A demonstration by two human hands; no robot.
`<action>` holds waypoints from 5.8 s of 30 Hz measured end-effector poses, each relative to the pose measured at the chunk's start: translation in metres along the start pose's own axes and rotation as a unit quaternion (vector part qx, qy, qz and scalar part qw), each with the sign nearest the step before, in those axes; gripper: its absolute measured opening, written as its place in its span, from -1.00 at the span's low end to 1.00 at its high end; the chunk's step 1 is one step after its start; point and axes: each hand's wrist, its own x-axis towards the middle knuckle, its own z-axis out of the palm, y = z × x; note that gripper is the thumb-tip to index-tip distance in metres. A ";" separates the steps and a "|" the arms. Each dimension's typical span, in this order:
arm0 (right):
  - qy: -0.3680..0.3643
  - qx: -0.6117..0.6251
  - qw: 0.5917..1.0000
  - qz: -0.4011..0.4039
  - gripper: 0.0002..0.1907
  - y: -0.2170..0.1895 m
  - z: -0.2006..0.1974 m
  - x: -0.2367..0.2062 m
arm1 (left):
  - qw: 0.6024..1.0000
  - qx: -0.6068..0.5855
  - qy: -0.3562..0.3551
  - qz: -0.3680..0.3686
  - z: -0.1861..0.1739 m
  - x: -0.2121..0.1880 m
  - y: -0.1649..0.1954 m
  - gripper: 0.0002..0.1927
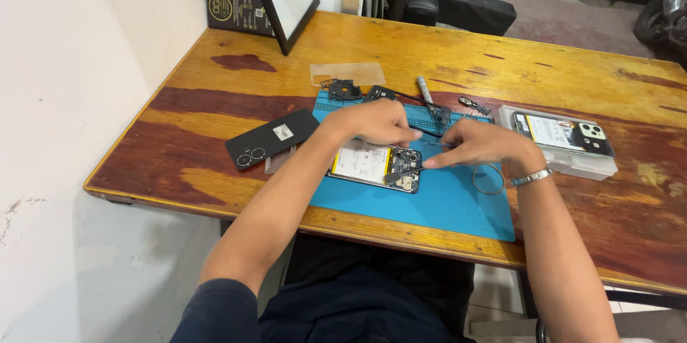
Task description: The person uses a prying tool and screwdriver to open a smartphone, remove the back cover, disconnect internal components, and extract the motherboard. The device is fully disassembled with parts placed on the workbench.
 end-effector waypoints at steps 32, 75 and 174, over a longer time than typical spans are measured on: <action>0.130 0.093 0.983 -0.094 -0.50 0.018 -0.007 0.014 | 0.967 -0.032 0.253 0.010 -0.043 -0.022 -0.034 -0.65; 0.187 0.043 0.974 -0.122 -0.44 -0.034 0.021 0.014 | 0.976 -0.029 0.214 -0.014 -0.035 -0.024 -0.030 -0.67; 0.241 0.018 0.959 -0.146 -0.52 -0.068 0.051 0.010 | 0.963 -0.070 0.256 0.049 -0.020 -0.061 -0.073 -0.74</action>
